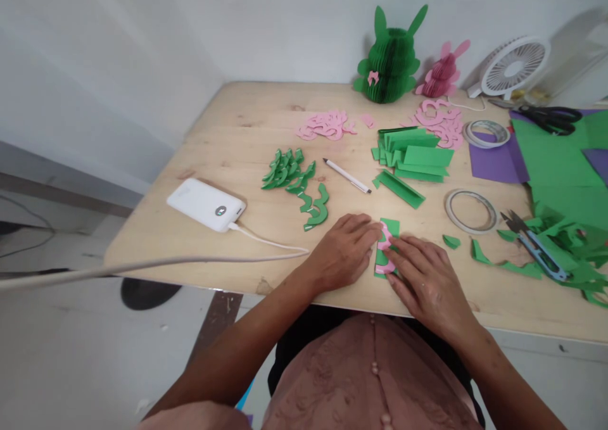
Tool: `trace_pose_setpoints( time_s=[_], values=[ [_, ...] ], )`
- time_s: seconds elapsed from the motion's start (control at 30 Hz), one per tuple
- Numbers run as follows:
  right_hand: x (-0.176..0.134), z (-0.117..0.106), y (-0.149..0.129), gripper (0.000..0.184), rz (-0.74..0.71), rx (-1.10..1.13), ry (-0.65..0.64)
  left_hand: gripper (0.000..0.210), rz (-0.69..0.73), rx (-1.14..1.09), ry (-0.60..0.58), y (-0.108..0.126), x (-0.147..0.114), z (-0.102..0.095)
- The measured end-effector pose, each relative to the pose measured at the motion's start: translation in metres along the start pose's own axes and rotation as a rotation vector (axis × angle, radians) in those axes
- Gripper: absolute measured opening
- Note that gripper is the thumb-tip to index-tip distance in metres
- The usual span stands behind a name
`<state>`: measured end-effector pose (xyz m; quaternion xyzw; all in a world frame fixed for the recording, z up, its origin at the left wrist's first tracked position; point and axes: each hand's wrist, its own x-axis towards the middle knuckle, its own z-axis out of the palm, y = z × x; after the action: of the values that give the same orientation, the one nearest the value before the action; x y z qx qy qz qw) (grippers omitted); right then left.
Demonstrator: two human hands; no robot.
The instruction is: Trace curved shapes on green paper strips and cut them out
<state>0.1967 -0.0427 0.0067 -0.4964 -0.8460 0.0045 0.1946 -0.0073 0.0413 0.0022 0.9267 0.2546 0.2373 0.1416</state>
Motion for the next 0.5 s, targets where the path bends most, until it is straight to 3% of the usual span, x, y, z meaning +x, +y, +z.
trace_pose_setpoints(
  time_s=[0.5],
  values=[
    [0.0009,-0.0016,-0.0006,0.036,-0.01,0.0,0.001,0.024,-0.003,-0.03,-0.002,-0.0022,0.0001,-0.0006]
  ],
)
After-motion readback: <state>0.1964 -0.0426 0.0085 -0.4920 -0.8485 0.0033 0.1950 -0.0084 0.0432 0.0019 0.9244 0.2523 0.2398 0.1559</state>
